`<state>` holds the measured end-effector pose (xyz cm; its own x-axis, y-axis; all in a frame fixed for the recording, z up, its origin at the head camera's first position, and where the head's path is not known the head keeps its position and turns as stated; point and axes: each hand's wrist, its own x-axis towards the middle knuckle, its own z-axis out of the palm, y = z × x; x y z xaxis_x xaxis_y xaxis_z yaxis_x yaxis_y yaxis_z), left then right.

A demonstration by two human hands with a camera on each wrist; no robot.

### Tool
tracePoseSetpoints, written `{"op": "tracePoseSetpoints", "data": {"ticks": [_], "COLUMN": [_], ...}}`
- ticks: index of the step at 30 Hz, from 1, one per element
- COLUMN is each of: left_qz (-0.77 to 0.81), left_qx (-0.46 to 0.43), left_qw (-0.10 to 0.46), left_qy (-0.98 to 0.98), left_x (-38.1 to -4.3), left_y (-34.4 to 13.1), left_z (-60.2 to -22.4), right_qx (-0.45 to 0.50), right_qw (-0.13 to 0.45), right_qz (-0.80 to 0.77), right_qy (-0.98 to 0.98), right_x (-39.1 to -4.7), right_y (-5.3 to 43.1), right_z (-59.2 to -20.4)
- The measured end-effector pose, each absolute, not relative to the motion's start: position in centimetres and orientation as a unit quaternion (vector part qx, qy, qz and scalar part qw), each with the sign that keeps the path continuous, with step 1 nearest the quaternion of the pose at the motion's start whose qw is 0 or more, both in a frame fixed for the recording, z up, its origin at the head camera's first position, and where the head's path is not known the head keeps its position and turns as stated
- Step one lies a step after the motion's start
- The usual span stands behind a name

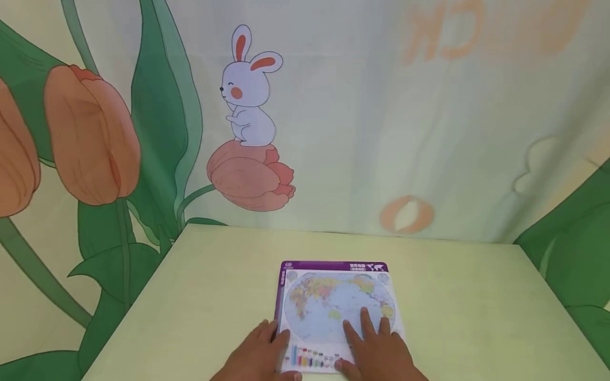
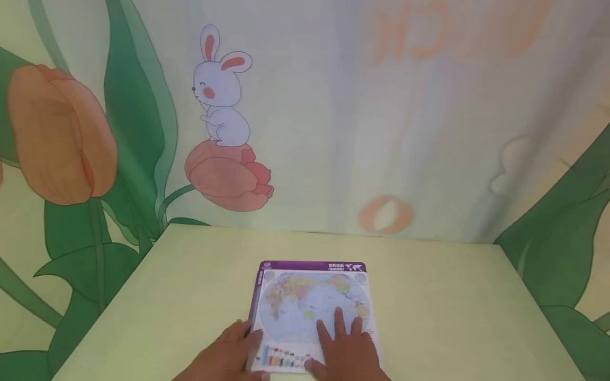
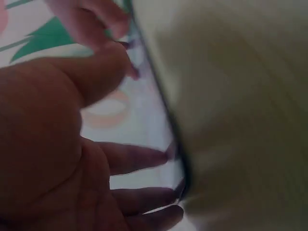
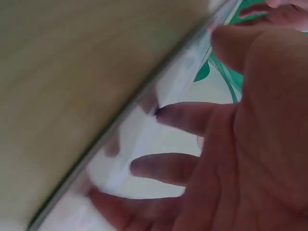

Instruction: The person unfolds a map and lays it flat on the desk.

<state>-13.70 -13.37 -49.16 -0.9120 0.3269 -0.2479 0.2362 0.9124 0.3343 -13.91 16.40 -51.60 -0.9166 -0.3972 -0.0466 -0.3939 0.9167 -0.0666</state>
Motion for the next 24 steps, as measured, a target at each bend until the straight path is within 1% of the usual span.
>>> {"op": "tracePoseSetpoints", "data": {"ticks": [1,3,6,9,13,16,21,24], "left_qz": [0.142,0.139,0.166,0.222,0.274,0.28,0.29,0.294], "left_qx": [0.156,0.149,0.131,0.127,0.141,0.147,0.128,0.151], "left_qw": [0.149,0.145,0.142,0.156,0.191,0.203,0.198,0.173], "left_qy": [0.966,0.968,0.967,0.954,0.932,0.927,0.928,0.928], "left_x": [-13.7,-13.9,-14.6,-15.3,-16.1,-16.4,-16.9,-17.4], "left_y": [-13.1,-13.0,-13.6,-14.3,-15.0,-15.0,-15.0,-15.4], "left_z": [-49.7,-50.2,-50.5,-50.4,-50.3,-50.4,-50.7,-51.0], "right_qx": [-0.194,-0.197,-0.205,-0.223,-0.249,-0.254,-0.193,-0.148], "right_qw": [0.028,0.029,0.059,0.082,0.079,0.079,0.111,0.135], "right_qz": [-0.027,-0.045,-0.112,-0.156,-0.163,-0.173,-0.21,-0.232], "right_qy": [0.98,0.979,0.97,0.959,0.952,0.948,0.952,0.952], "right_x": [-14.0,-14.2,-13.9,-13.9,-14.1,-14.2,-14.3,-14.5], "right_y": [16.4,17.3,20.0,22.1,22.9,23.0,23.4,23.7], "right_z": [-51.4,-51.0,-50.5,-50.1,-49.7,-49.6,-49.8,-50.0]}}
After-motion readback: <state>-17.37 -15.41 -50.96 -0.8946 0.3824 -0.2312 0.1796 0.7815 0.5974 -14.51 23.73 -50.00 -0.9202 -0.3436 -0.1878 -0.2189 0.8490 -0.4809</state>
